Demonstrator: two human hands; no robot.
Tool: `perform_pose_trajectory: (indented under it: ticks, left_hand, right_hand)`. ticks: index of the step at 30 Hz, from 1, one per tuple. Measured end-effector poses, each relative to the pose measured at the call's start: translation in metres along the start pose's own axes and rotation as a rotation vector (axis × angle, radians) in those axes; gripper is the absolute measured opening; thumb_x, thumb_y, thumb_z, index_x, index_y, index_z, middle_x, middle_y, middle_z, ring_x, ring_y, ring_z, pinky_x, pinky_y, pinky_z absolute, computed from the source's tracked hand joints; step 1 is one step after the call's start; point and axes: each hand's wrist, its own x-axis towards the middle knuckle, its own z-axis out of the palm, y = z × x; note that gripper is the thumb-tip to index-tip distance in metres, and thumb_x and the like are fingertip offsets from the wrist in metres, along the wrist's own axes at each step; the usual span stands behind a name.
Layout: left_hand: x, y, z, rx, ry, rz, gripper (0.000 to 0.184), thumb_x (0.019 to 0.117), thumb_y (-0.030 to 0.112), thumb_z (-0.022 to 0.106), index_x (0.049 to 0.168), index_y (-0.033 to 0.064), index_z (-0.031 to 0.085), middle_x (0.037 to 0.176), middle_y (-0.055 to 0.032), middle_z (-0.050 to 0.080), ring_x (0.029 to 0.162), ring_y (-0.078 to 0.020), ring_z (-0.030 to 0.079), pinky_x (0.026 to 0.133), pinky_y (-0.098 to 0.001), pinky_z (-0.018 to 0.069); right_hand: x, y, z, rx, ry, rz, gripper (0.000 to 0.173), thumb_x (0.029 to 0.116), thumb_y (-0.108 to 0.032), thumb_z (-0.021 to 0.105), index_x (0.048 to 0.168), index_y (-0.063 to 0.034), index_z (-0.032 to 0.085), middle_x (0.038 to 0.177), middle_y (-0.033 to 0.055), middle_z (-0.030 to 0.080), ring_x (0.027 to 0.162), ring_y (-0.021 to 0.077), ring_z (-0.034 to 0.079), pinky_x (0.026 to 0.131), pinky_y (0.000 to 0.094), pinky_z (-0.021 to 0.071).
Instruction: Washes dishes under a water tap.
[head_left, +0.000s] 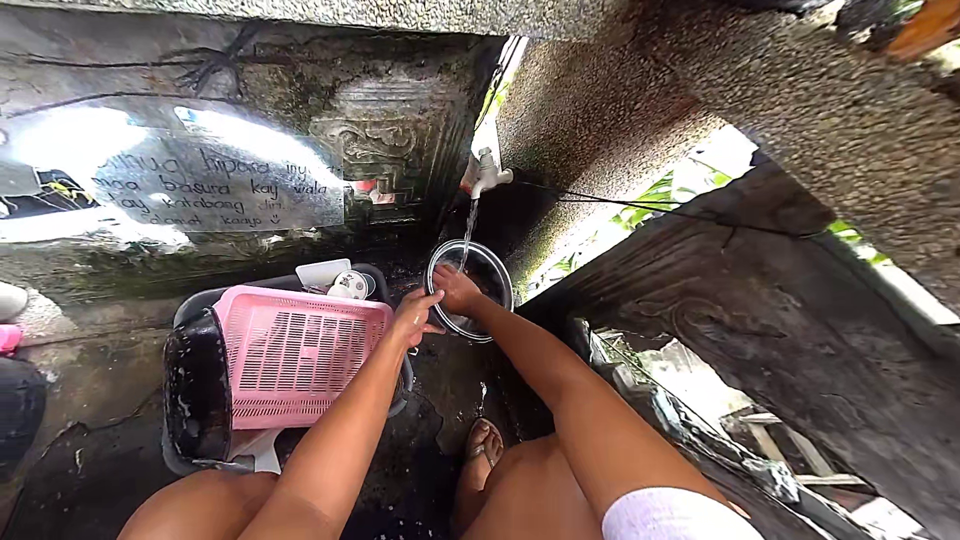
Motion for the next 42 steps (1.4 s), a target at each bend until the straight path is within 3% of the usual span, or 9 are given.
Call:
perform_pose_trajectory:
  ticks: [5,9,12,19,24,33,36,38,42]
  left_hand:
    - [0.010,0.007,-0.006,0.083,0.075,0.197,0.025,0.1027,0.024,0.065,0.117,0.0037,0.067,0.116,-0.0187,0.070,0.095,-0.0322,0.073,0.071,-0.0503,0.0634]
    - [0.028,-0.025,0.000,-0.023,0.200,0.200,0.028,0.1035,0.027,0.064,0.118,0.0030,0.065,0.113,-0.0208,0.071,0.091,-0.0344,0.073,0.065,-0.0512,0.0636]
    - [0.028,-0.038,0.000,-0.088,0.302,0.006,0.045,0.1061,0.036,0.059,0.145,0.0138,0.053,0.138,-0.0214,0.058,0.109,-0.0412,0.067,0.073,-0.0623,0.0611]
    - [0.071,-0.042,0.039,0.652,0.371,0.038,0.045,0.1020,0.039,0.060,0.127,0.0034,0.066,0.152,-0.0268,0.046,0.142,-0.0454,0.040,0.114,-0.0688,0.0306]
    - [0.077,-0.036,0.067,1.134,0.165,0.364,0.037,0.1064,0.033,0.051,0.116,0.0024,0.070,0.120,-0.0202,0.069,0.120,-0.0349,0.063,0.106,-0.0558,0.0481]
    - [0.063,-0.077,0.041,1.281,0.207,0.773,0.032,0.1057,0.030,0.052,0.112,0.0087,0.075,0.153,-0.0025,0.055,0.157,-0.0274,0.024,0.126,-0.0658,0.0032]
    - [0.060,-0.041,0.042,1.073,0.312,0.633,0.022,0.0957,0.021,0.066,0.108,0.0052,0.074,0.143,-0.0074,0.062,0.147,-0.0278,0.042,0.123,-0.0625,0.0232]
    - [0.057,-0.019,0.042,0.974,0.350,0.621,0.022,0.0882,0.012,0.071,0.109,0.0057,0.075,0.131,-0.0112,0.067,0.128,-0.0278,0.059,0.111,-0.0536,0.0461]
    - [0.047,-0.007,0.041,0.803,0.461,0.733,0.007,0.0848,0.008,0.073,0.082,0.0053,0.067,0.131,-0.0078,0.067,0.123,-0.0224,0.063,0.101,-0.0472,0.0549]
  right_hand:
    - [-0.011,0.002,0.002,0.253,-0.151,0.593,0.038,0.0993,-0.027,0.061,0.125,0.0003,0.068,0.135,0.0238,0.063,0.130,0.0423,0.057,0.109,0.0620,0.0449]
    - [0.002,-0.034,0.010,1.190,-0.173,0.988,0.039,0.1067,-0.029,0.050,0.127,0.0011,0.063,0.122,0.0194,0.067,0.111,0.0278,0.065,0.096,0.0491,0.0544]
    - [0.006,-0.028,-0.017,1.662,-0.098,1.000,0.021,0.1051,-0.018,0.050,0.113,-0.0010,0.060,0.088,0.0083,0.063,0.072,0.0160,0.062,0.067,0.0342,0.0559]
    - [0.002,0.018,-0.082,1.635,-0.051,0.884,0.028,0.1066,-0.015,0.047,0.120,0.0031,0.065,0.097,0.0124,0.075,0.080,0.0190,0.073,0.074,0.0342,0.0616]
    - [0.014,0.017,-0.073,1.799,0.276,0.899,0.041,0.1063,-0.041,0.055,0.081,-0.0090,0.059,0.055,-0.0032,0.047,0.037,0.0054,0.038,0.034,0.0205,0.0341]
    - [0.033,0.018,-0.079,1.648,0.235,0.871,0.041,0.1081,-0.042,0.047,0.079,-0.0138,0.051,0.057,-0.0048,0.042,0.043,0.0085,0.039,0.042,0.0258,0.0375]
    - [0.029,0.019,-0.085,1.315,0.226,0.644,0.036,0.1096,-0.029,0.050,0.095,-0.0002,0.067,0.079,0.0059,0.069,0.069,0.0147,0.069,0.070,0.0336,0.0617]
    - [0.024,0.021,-0.079,0.817,0.200,0.498,0.033,0.1023,-0.035,0.060,0.097,-0.0045,0.073,0.093,0.0098,0.074,0.091,0.0229,0.072,0.088,0.0499,0.0588]
    - [0.007,0.042,-0.072,0.664,0.281,0.692,0.041,0.0994,-0.044,0.060,0.099,-0.0044,0.073,0.099,0.0169,0.072,0.099,0.0337,0.070,0.090,0.0614,0.0549]
